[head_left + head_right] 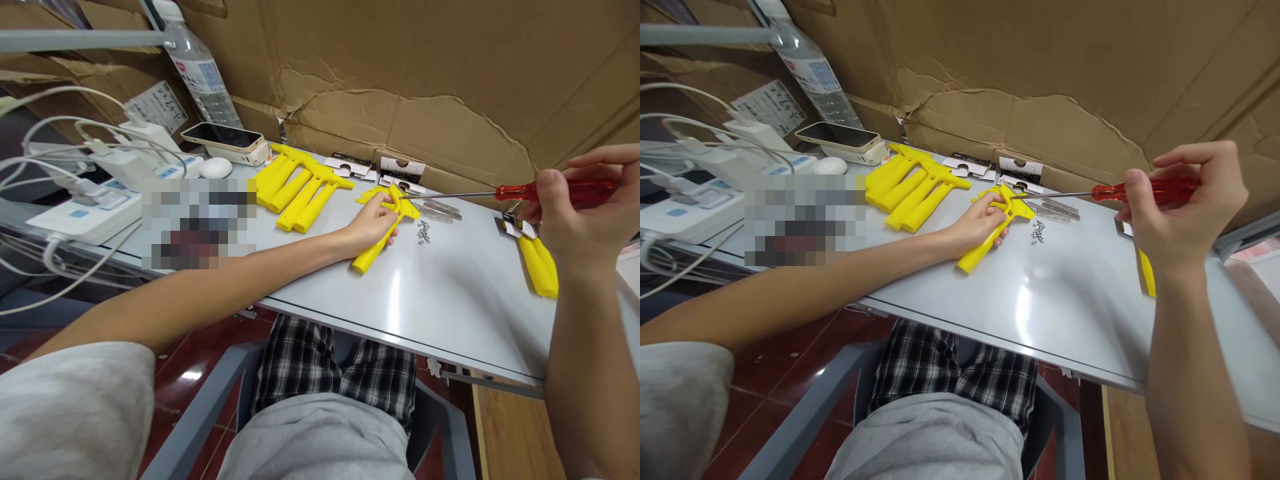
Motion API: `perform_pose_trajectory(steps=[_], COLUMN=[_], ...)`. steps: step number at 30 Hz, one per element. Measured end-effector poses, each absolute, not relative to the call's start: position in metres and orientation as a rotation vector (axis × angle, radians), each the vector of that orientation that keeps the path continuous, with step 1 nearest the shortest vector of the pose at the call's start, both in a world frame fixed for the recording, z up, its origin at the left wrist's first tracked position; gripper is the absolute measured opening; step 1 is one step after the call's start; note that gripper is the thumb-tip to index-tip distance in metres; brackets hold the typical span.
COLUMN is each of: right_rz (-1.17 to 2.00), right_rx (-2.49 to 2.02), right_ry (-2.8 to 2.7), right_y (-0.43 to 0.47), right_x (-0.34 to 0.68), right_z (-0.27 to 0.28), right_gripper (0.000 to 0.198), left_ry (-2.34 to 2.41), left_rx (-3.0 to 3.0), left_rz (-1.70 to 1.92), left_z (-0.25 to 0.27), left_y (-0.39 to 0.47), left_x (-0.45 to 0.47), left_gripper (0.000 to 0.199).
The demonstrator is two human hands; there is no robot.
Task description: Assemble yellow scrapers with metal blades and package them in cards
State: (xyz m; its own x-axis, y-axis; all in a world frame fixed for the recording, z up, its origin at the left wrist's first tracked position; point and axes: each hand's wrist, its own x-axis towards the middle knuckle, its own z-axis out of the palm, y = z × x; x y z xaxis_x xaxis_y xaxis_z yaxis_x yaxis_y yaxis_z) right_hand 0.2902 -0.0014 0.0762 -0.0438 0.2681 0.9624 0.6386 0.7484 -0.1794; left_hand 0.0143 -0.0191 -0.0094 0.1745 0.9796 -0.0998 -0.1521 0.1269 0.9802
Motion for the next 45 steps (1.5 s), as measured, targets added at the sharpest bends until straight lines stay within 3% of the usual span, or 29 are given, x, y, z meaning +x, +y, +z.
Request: perform_pose_trajectory(steps=[5, 11, 19, 26, 30, 33, 40, 45], right_rz=[-0.453, -0.301, -0.613, -0.287, -0.442, -0.526, -0.245, -0.302], right_rx=[-0.759, -0.63, -0.711, -0.549, -0.666, -0.684, -0.451, -0.557], right_ry=[-1.622, -1.724, -1.575, -1.697, -1.614, -1.606, -1.73, -1.693], right_y=[-0.002, 0.005, 0.003, -0.003, 0.0, 0.004, 0.011, 0.012], right_x=[0.29, 0.296, 0.298, 0.288, 0.292, 0.297, 0.298, 0.3], right_z=[0.075, 0.074, 0.076, 0.077, 0.074, 0.073, 0.073, 0.073], right_gripper=[0.039, 0.039, 0.051, 0.039, 0.032, 0.035, 0.054, 0.053], left_ry=[1.033, 1.034, 1.044, 1.035, 1.037, 1.041, 1.048, 1.051], left_rx=[1.082, 1.072, 1.103, 1.097, 1.102, 1.105, 1.108, 1.115], left_rz=[1.076, 1.071, 1.061, 1.069, 1.066, 1.063, 1.056, 1.054], left_z=[-0.009, -0.008, -0.006, -0.009, -0.009, -0.008, -0.009, -0.011], left_y=[-0.019, -0.02, -0.021, -0.02, -0.02, -0.02, -0.019, -0.017], left_x=[0.015, 0.014, 0.015, 0.014, 0.014, 0.015, 0.015, 0.015], left_gripper=[0.018, 0.018, 0.021, 0.021, 0.02, 0.019, 0.02, 0.02])
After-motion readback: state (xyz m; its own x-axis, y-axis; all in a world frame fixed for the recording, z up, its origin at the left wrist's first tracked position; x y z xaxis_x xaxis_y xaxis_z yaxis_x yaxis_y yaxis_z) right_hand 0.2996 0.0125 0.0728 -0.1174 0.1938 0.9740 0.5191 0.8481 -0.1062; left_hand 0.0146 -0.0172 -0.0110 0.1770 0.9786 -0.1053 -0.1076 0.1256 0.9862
